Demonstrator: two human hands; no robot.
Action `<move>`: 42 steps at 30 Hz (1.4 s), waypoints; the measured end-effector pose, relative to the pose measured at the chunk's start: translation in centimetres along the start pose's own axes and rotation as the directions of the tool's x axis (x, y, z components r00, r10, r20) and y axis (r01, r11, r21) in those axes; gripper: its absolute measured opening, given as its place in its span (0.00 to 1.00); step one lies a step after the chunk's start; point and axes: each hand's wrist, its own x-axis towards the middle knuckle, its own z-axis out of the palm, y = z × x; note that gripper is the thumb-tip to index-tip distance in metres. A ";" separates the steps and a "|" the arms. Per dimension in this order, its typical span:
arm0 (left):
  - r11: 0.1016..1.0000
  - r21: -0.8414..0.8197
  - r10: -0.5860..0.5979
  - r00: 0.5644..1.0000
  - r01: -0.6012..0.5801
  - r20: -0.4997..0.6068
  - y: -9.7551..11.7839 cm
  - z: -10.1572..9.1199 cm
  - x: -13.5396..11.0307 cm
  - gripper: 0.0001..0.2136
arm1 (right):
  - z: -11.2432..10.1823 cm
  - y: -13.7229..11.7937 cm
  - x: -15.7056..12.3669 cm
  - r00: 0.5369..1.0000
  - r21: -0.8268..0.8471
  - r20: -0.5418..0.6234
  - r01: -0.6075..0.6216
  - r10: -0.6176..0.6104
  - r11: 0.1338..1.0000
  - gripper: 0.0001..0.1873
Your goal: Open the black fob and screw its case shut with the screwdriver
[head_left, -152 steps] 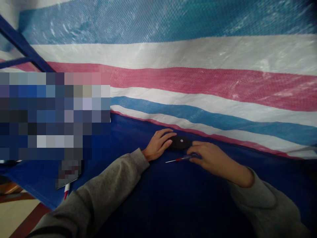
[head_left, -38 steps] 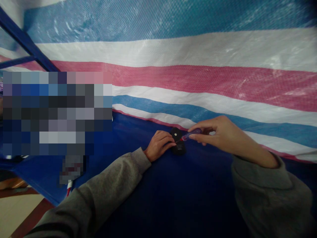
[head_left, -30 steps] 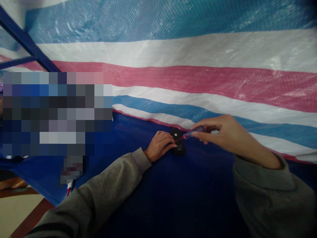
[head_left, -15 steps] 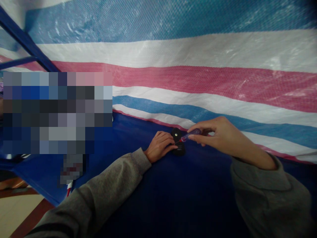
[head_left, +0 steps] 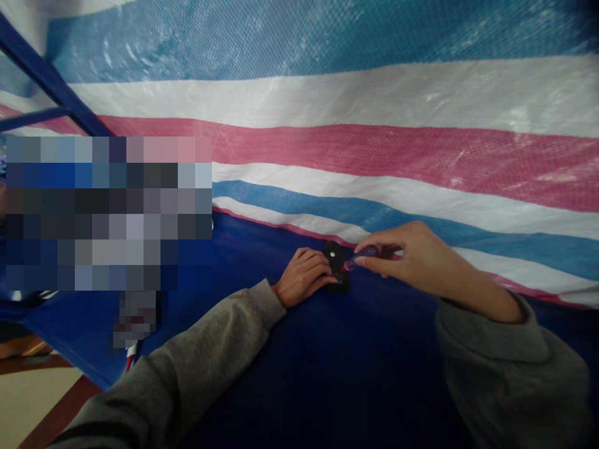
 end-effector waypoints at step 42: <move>0.955 0.159 0.260 0.965 -0.252 -0.034 0.3 0.1 0.3 0.10 | 1.8 -1.8 0.0 0.987 -0.223 0.005 0.159 -0.162 0.962 0.07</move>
